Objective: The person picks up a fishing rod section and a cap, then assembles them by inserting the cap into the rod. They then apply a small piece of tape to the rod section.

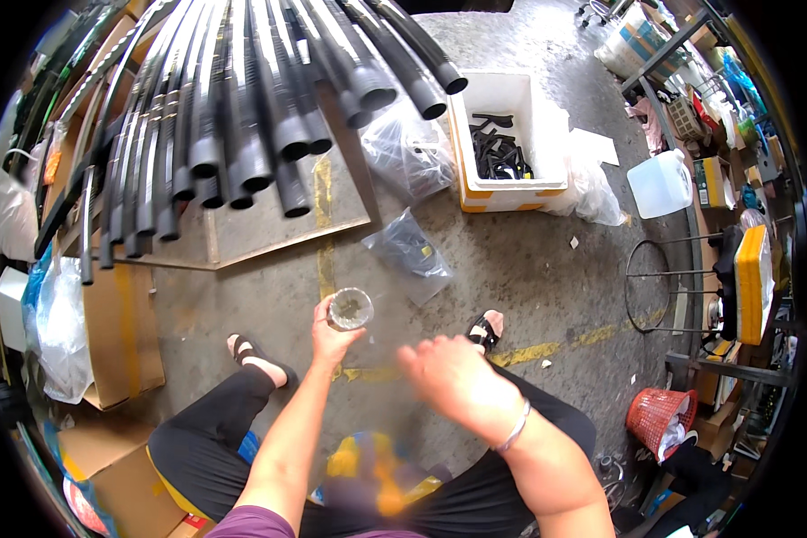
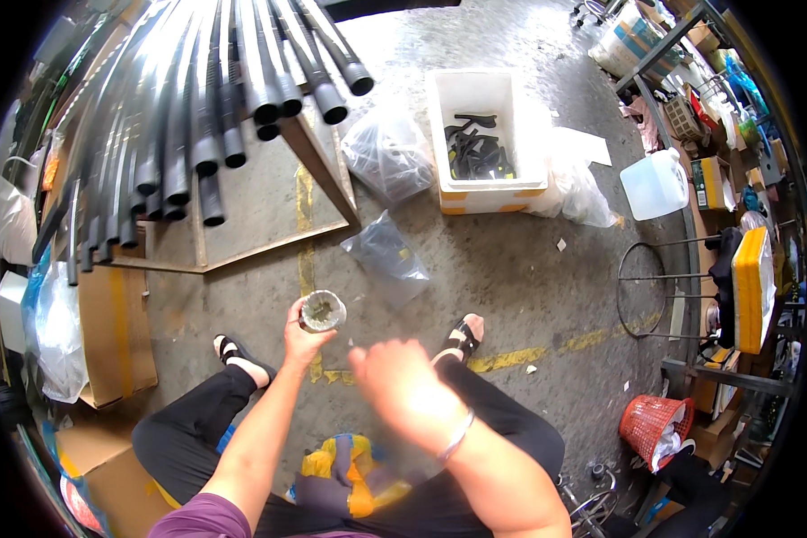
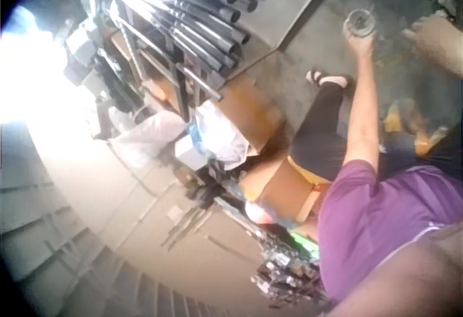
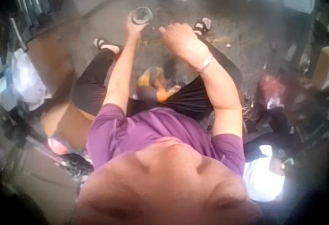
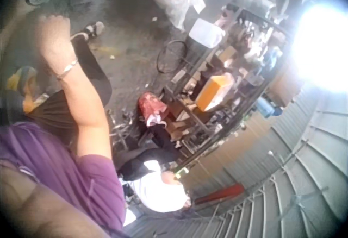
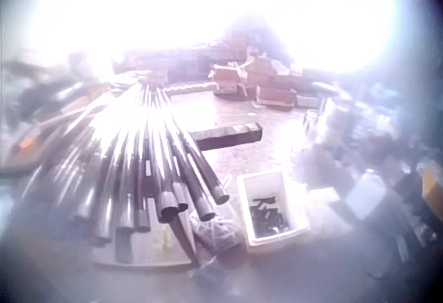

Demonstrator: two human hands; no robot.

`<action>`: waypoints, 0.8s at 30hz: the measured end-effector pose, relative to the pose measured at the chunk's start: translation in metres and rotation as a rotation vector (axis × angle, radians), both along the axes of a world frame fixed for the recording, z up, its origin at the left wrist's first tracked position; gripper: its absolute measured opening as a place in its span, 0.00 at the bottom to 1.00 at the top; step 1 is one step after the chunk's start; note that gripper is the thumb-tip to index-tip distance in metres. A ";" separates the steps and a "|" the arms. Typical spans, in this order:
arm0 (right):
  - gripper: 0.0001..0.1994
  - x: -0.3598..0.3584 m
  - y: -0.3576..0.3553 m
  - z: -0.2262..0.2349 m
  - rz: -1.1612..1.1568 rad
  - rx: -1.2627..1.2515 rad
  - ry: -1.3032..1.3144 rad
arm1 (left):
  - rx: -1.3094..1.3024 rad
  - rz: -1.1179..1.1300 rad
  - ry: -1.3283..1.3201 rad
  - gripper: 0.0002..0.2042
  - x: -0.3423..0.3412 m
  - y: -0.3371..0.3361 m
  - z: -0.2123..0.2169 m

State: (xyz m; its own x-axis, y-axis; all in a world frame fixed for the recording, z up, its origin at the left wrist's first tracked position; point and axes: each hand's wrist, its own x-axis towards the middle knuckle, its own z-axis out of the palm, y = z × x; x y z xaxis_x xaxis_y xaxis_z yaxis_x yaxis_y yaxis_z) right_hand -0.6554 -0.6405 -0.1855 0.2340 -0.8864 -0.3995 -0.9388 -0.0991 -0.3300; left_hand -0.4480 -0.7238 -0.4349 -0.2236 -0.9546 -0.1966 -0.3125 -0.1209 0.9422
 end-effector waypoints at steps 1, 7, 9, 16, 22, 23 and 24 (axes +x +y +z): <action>0.06 -0.001 0.002 0.001 0.017 0.005 -0.036 | 0.001 0.015 -0.042 0.39 -0.007 0.005 -0.011; 0.07 -0.020 0.007 0.000 -0.002 -0.032 -0.107 | 0.162 0.057 0.040 0.41 -0.025 0.014 -0.089; 0.07 -0.028 0.006 -0.001 -0.013 -0.012 -0.074 | 0.179 0.041 -0.024 0.40 -0.034 0.012 -0.095; 0.10 -0.038 0.010 -0.004 -0.034 -0.028 -0.007 | 0.171 -0.005 -0.272 0.39 -0.049 0.010 -0.088; 0.12 -0.017 0.017 -0.003 -0.041 -0.021 -0.058 | 0.109 0.089 -0.127 0.44 -0.033 0.038 -0.118; 0.12 -0.015 0.016 0.001 -0.041 -0.026 -0.064 | 0.098 0.109 -0.244 0.44 -0.024 0.048 -0.117; 0.13 -0.013 0.017 0.003 -0.043 -0.046 -0.072 | 0.086 0.131 -0.360 0.44 -0.015 0.060 -0.115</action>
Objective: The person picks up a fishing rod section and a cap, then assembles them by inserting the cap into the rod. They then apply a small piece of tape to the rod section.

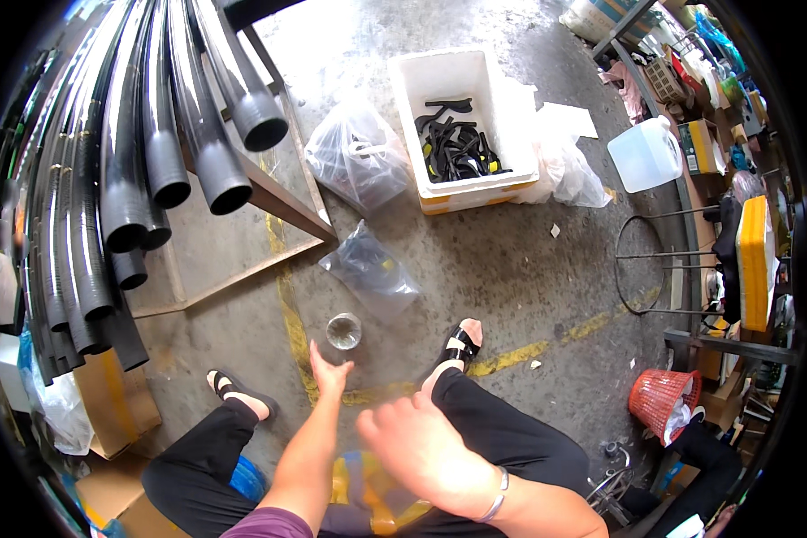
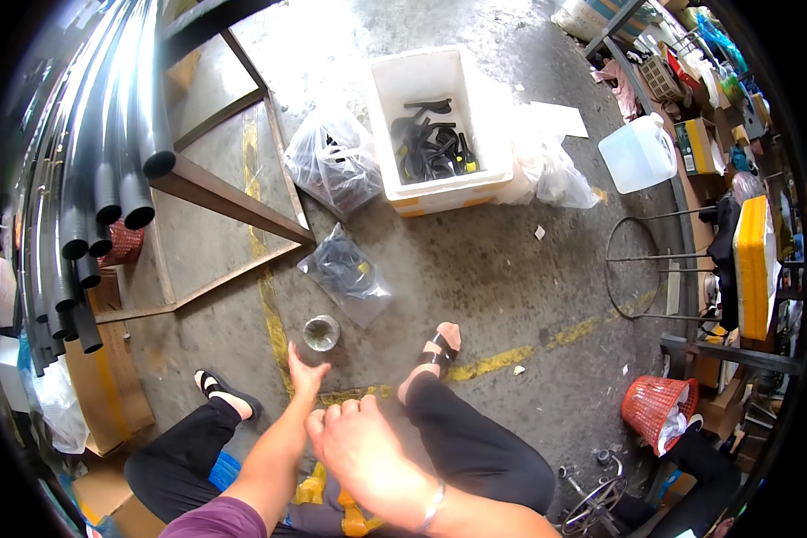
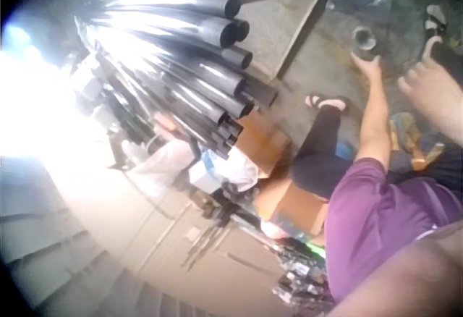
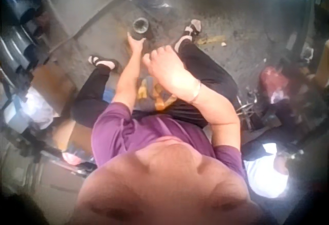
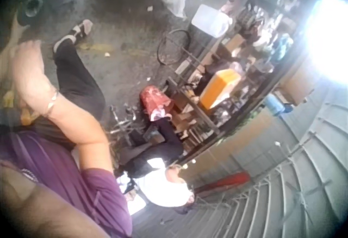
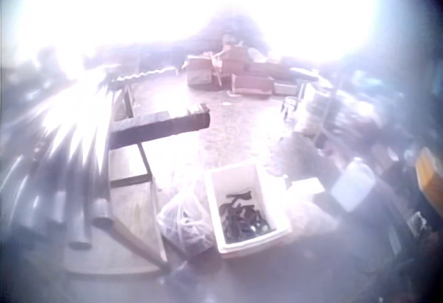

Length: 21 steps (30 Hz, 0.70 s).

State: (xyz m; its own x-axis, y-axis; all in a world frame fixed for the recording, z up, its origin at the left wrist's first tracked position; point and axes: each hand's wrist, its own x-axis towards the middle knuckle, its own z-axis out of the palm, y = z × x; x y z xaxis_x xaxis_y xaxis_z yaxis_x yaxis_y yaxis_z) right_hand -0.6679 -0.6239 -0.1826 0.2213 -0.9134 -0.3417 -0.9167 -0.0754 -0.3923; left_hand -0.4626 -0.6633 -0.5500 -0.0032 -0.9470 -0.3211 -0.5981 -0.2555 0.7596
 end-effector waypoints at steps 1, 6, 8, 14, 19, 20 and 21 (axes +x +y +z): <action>0.14 0.003 -0.001 0.004 0.007 -0.025 -0.015 | -0.009 0.015 -0.119 0.44 0.008 0.011 0.004; 0.16 0.004 -0.009 0.028 -0.036 -0.175 -0.058 | -0.108 -0.076 -0.039 0.36 -0.033 0.027 0.083; 0.11 0.000 -0.017 0.039 -0.099 -0.224 -0.078 | -0.269 -0.249 0.084 0.34 -0.080 0.003 0.108; 0.12 -0.015 -0.025 0.043 -0.148 -0.211 -0.113 | -0.382 -0.611 0.218 0.40 -0.256 -0.131 0.167; 0.13 -0.034 -0.030 0.032 -0.169 -0.127 -0.049 | -0.225 -0.578 0.251 0.40 -0.331 -0.160 0.130; 0.13 -0.037 -0.032 0.030 -0.174 -0.137 -0.040 | -0.205 -0.611 0.262 0.40 -0.334 -0.157 0.126; 0.12 -0.040 -0.035 0.029 -0.166 -0.124 -0.069 | -0.186 -0.641 0.274 0.40 -0.335 -0.153 0.123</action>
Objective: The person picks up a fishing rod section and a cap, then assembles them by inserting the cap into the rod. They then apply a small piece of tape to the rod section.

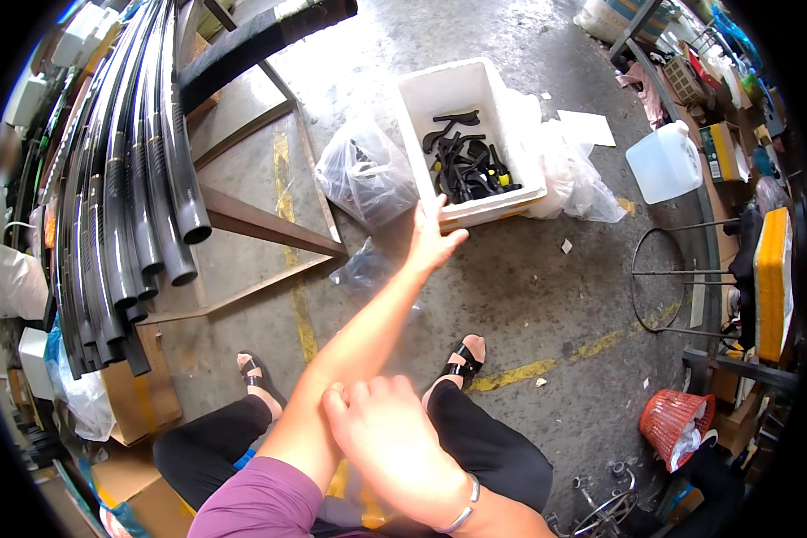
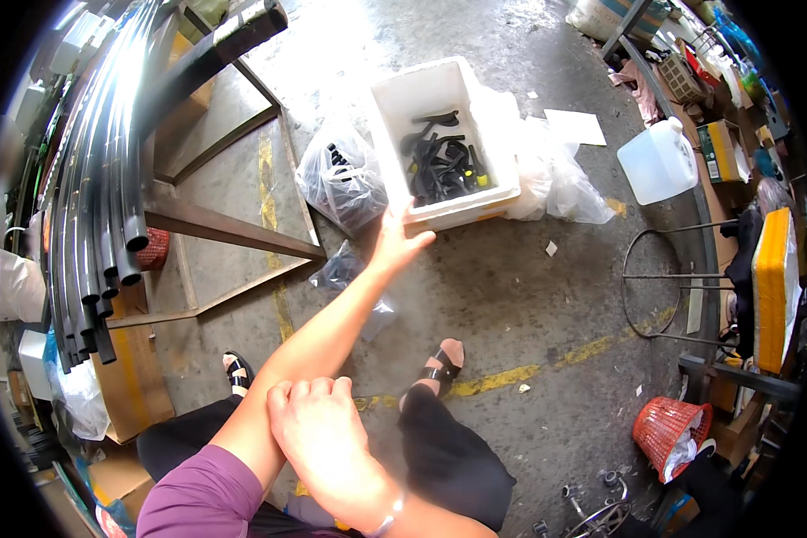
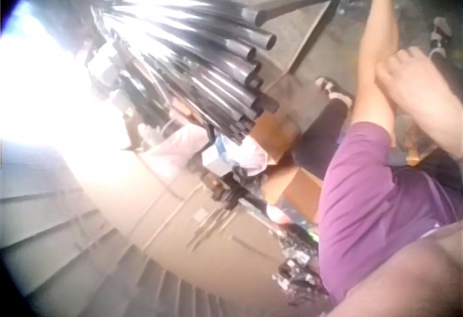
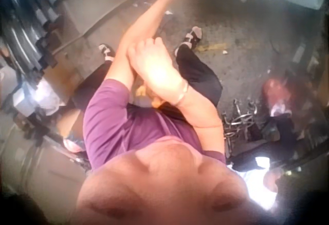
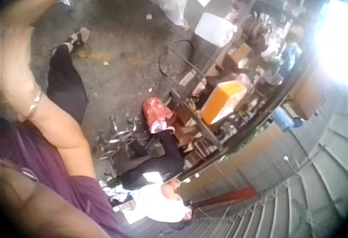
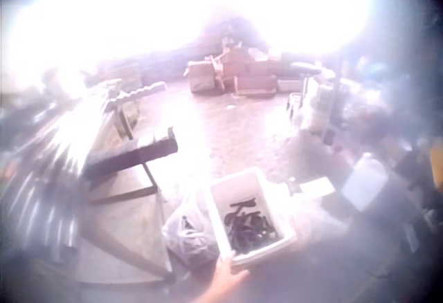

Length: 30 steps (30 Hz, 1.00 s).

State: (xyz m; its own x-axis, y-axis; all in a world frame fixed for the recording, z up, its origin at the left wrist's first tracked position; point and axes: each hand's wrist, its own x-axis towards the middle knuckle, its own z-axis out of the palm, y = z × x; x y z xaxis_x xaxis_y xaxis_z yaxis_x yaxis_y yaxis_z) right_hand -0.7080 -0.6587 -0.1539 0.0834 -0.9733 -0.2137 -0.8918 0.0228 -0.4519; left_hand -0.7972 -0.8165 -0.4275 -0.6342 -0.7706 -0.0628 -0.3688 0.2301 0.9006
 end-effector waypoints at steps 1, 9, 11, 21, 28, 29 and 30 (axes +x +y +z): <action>0.12 -0.003 -0.004 -0.001 0.004 0.011 -0.030 | 0.015 -0.044 -0.025 0.40 0.000 0.007 0.003; 0.13 -0.036 -0.037 0.001 -0.009 -0.032 -0.006 | -0.193 0.057 -0.138 0.30 0.030 -0.057 0.000; 0.14 -0.038 -0.038 -0.002 0.015 -0.001 -0.006 | -0.523 0.021 -0.350 0.30 0.035 -0.097 -0.012; 0.15 -0.042 -0.034 -0.009 0.060 0.048 -0.008 | -0.444 -0.551 -1.571 0.26 0.040 -0.164 0.004; 0.19 -0.032 -0.039 -0.010 0.096 0.003 -0.066 | -0.278 -0.472 -0.839 0.27 0.063 -0.156 -0.024; 0.18 -0.030 -0.041 -0.008 0.107 0.019 -0.070 | 0.005 -0.360 -0.716 0.23 0.062 -0.173 -0.039; 0.17 -0.030 -0.042 -0.008 0.108 0.040 -0.071 | -0.040 -0.283 -0.663 0.17 0.057 -0.180 -0.046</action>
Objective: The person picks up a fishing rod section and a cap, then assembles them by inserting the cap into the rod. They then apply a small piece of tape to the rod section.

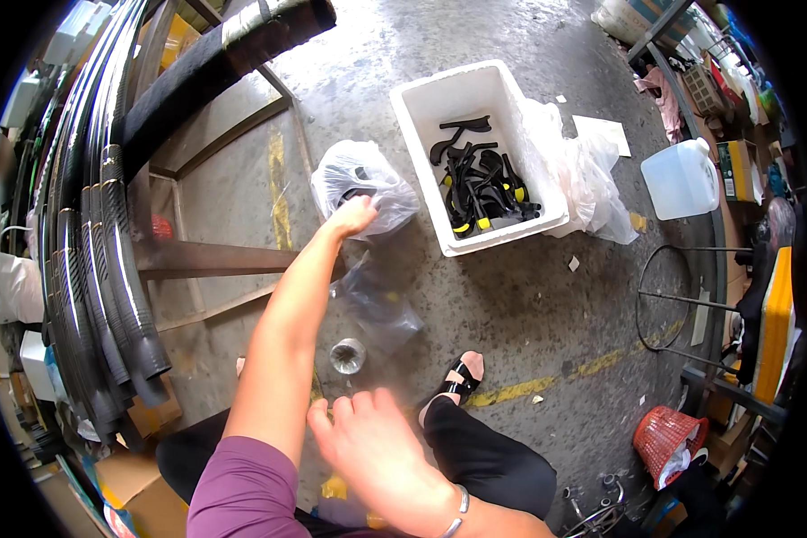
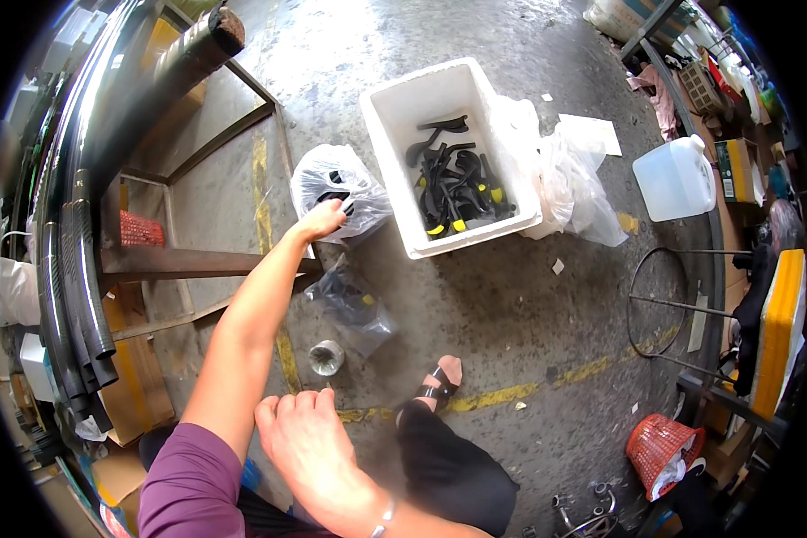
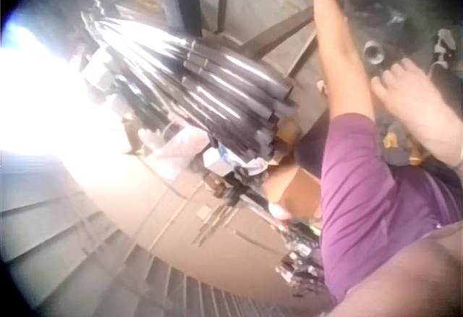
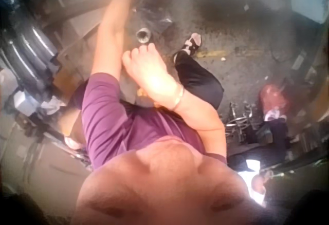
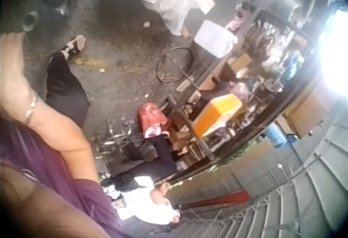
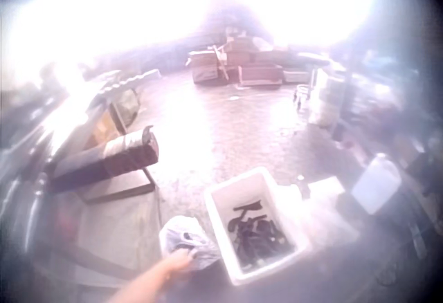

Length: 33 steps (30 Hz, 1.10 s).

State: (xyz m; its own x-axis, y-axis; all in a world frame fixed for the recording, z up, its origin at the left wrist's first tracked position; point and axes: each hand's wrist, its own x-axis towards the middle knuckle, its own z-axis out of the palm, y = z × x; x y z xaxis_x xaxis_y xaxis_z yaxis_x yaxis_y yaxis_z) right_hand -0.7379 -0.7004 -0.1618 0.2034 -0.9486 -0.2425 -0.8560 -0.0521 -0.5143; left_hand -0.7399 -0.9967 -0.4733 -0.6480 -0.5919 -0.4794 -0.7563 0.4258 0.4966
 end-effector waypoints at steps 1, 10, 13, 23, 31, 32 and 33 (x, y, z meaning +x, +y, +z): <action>0.16 0.000 -0.001 -0.001 0.001 0.005 0.010 | -0.056 0.057 0.027 0.15 -0.003 -0.003 -0.001; 0.15 0.003 0.002 -0.007 -0.049 0.031 0.035 | -0.323 0.322 -0.146 0.15 0.008 -0.001 -0.027; 0.19 0.006 0.009 -0.012 -0.083 0.046 0.035 | -0.424 0.250 -0.156 0.13 -0.005 0.010 -0.020; 0.15 0.012 0.015 -0.002 -0.039 0.021 0.070 | -0.362 0.312 -0.061 0.17 0.004 0.020 0.043; 0.14 0.044 0.013 0.003 -0.031 -0.025 0.031 | -0.494 0.304 0.287 0.18 0.049 0.056 0.090; 0.13 0.047 0.013 0.004 -0.025 -0.031 0.029 | -0.519 0.271 0.334 0.16 0.050 0.063 0.095; 0.13 0.050 0.014 0.006 -0.022 -0.037 0.028 | -0.482 0.298 0.298 0.16 0.050 0.067 0.101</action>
